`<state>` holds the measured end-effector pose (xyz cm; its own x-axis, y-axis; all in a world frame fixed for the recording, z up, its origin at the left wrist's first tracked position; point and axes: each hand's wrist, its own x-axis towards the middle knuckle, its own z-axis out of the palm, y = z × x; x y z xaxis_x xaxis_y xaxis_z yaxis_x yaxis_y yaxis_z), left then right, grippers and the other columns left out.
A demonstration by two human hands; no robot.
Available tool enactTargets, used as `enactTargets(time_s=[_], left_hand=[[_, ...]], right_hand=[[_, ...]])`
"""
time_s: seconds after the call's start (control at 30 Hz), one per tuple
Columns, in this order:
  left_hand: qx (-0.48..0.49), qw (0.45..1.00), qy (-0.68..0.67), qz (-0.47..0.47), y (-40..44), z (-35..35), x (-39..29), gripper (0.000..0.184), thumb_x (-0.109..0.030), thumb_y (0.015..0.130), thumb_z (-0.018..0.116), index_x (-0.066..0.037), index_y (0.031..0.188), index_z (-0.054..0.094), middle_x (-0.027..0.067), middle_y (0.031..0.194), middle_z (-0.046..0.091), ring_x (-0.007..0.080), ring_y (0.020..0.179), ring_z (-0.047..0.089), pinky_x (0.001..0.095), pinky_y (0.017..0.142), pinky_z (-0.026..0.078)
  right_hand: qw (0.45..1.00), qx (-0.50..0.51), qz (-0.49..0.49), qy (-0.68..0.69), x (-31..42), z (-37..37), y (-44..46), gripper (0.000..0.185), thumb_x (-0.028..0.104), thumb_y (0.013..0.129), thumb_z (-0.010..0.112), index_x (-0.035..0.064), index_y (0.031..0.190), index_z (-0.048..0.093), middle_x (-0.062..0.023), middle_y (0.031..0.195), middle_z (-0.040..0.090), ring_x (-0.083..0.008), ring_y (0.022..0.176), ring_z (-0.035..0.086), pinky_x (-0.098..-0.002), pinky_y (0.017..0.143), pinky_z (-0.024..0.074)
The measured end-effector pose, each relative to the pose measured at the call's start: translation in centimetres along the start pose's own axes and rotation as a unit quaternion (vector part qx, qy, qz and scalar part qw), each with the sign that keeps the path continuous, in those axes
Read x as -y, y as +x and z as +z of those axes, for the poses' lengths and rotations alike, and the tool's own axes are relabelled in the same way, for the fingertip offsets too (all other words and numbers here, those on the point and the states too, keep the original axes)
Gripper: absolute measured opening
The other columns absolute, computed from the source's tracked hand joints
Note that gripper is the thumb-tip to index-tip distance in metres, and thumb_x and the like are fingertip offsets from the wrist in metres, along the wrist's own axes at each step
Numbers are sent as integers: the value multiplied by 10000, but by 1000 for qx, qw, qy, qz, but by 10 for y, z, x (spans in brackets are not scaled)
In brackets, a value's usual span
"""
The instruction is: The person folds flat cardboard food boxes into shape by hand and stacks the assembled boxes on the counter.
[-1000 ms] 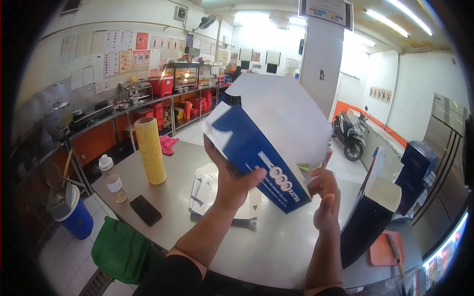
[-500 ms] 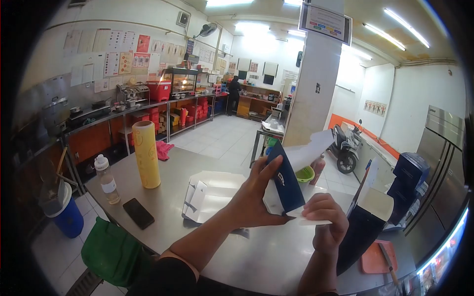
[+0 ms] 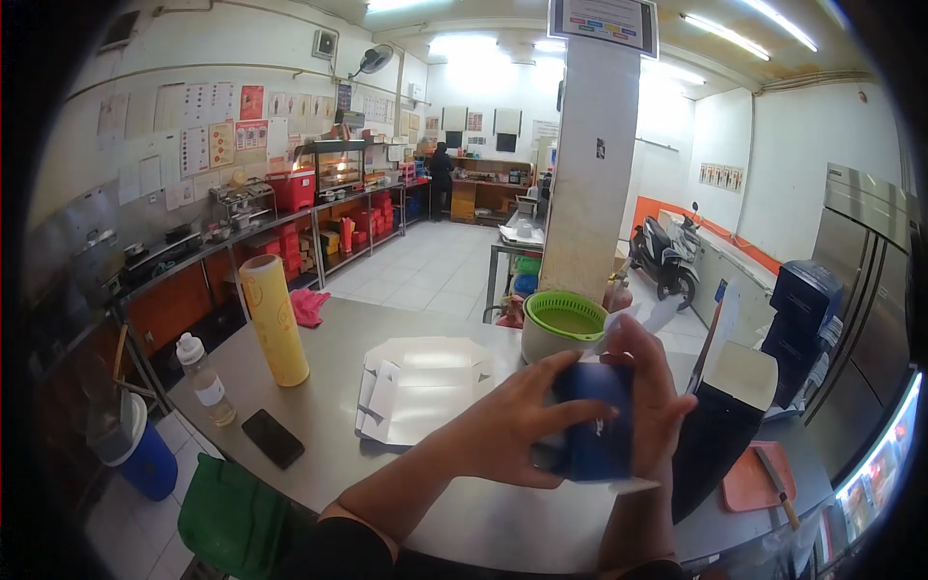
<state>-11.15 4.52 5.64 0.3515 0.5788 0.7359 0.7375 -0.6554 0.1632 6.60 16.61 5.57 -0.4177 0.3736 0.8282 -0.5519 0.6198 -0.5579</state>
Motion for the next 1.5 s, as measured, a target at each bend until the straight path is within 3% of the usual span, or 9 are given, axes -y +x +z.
enactTargets(time_s=[0.17, 0.3, 0.33, 0.43, 0.47, 0.6, 0.87, 0.97, 1.5], left_hand=[[-54, 996, 66, -32, -1, -13, 9, 774, -245, 557, 944, -278, 1267, 637, 249, 1507, 404, 497, 1334, 521, 574, 1087, 472], [-137, 987, 72, -34, -4, -14, 11, 770, -262, 541, 976, -282, 1237, 647, 217, 1492, 424, 472, 1324, 536, 555, 1058, 502], [-156, 985, 72, -19, -4, -12, 11, 766, -270, 546, 979, -287, 1236, 647, 210, 1492, 425, 469, 1330, 532, 559, 1065, 499], [-203, 974, 97, 31, -1, -6, 15, 729, -285, 572, 980, -304, 1223, 652, 192, 1486, 430, 460, 1356, 513, 587, 1104, 472], [-217, 969, 108, 48, -1, -4, 17, 713, -288, 583, 978, -310, 1218, 654, 187, 1482, 432, 457, 1366, 505, 599, 1120, 460], [-188, 971, 137, 58, -6, 1, 23, 628, -259, 595, 983, -329, 1153, 703, 193, 1465, 401, 470, 1414, 446, 619, 1178, 400], [-215, 976, 28, 6, -5, 11, 33, 622, -268, 692, 968, -362, 1228, 668, 139, 1475, 388, 459, 1451, 415, 574, 1165, 426], [-248, 968, -16, -20, -3, 17, 33, 831, -202, 586, 975, -177, 1333, 611, 140, 1481, 401, 456, 1446, 430, 508, 1175, 440], [-334, 925, 176, 52, 2, 18, 39, 701, -101, 617, 921, -138, 1263, 652, 136, 1518, 259, 453, 1519, 252, 517, 1212, 377]], right_hand=[[992, 51, -75, 92, -7, -16, 1, 1296, 956, 869, 226, -122, 1585, 288, -273, 1595, 419, -370, 1508, 384, -475, 1222, 279], [987, 65, -122, -81, -3, -8, 0, 1281, 924, 842, 465, -116, 1575, 313, -284, 1559, 450, -379, 1496, 402, -503, 1234, 262], [980, 75, -119, -143, 3, -7, 2, 1180, 771, 829, 691, -104, 1551, 361, -260, 1510, 499, -359, 1457, 447, -484, 1216, 293], [984, 87, -40, -149, 2, 3, 2, 903, 390, 832, 865, -55, 1506, 462, -243, 1452, 580, -337, 1370, 549, -452, 1155, 390], [998, 54, -5, -39, 0, 13, 1, 624, 192, 891, 816, -39, 1407, 553, -187, 1296, 672, -280, 1225, 636, -395, 1056, 473], [991, 95, 94, 30, 7, 16, -9, 275, 60, 973, 714, -23, 1222, 632, -105, 1094, 673, -169, 978, 629, -308, 844, 502], [987, 135, 30, -82, 2, 13, -5, 253, 73, 939, 768, 14, 1170, 686, -129, 1068, 673, -265, 929, 619, -362, 844, 490], [982, 124, -14, -142, 7, 13, 0, 179, 84, 926, 782, 22, 1079, 712, -107, 977, 687, -270, 879, 620, -395, 822, 481], [965, -83, -59, -243, -2, 22, 2, 154, 39, 946, 729, 15, 825, 637, -100, 748, 620, -229, 679, 592, -330, 652, 455]])
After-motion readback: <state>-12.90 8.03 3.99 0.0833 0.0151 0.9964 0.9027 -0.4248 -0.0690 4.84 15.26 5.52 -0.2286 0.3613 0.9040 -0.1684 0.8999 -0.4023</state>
